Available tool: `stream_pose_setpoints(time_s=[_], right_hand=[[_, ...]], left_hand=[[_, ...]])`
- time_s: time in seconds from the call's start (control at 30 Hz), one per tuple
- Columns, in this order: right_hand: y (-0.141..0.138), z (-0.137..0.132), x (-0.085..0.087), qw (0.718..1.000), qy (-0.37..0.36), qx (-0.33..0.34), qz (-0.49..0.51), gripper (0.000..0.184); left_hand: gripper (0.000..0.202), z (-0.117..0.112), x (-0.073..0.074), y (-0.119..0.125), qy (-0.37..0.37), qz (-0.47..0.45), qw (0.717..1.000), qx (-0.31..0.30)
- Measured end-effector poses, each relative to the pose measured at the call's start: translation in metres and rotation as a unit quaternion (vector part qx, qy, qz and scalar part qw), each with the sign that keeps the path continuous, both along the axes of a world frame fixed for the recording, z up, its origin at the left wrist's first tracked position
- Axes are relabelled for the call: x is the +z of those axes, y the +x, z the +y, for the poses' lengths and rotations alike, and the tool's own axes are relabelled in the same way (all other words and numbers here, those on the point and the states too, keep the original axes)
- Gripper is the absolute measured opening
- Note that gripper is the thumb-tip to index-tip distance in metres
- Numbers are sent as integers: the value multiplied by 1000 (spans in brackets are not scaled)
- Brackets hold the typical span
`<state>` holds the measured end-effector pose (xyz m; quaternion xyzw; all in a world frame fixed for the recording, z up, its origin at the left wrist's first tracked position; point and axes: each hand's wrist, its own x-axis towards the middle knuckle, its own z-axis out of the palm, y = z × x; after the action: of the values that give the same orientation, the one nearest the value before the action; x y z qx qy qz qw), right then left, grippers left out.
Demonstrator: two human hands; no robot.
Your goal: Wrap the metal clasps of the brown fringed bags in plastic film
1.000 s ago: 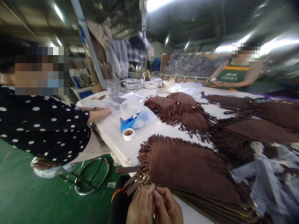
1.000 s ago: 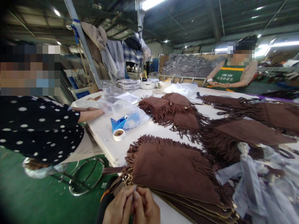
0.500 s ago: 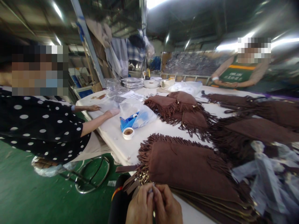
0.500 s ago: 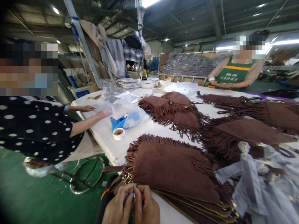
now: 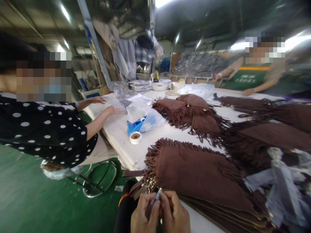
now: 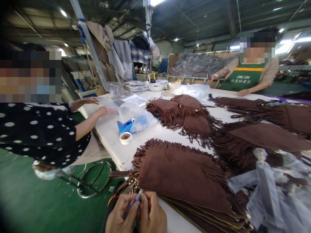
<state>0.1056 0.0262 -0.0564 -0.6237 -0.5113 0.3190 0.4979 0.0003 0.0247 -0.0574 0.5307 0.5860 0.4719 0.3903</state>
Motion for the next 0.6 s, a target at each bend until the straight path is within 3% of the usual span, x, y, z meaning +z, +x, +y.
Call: stream_pose_setpoints(time_s=[0.2,0.37,0.47,0.6], right_hand=[[-1,0,6,999,-9,16,42,42],[-3,0,5,996,-24,25,80,41],[-3,0,4,997,-18,18,77,41],[-1,-1,5,998,-13,17,55,41]], left_hand=[[18,-1,5,-5,162,96,982,-4],[29,-2,1,-5,270,130,953,-32],[29,-5,5,-2,235,103,966,-29],[25,-4,22,0,79,-8,997,12]])
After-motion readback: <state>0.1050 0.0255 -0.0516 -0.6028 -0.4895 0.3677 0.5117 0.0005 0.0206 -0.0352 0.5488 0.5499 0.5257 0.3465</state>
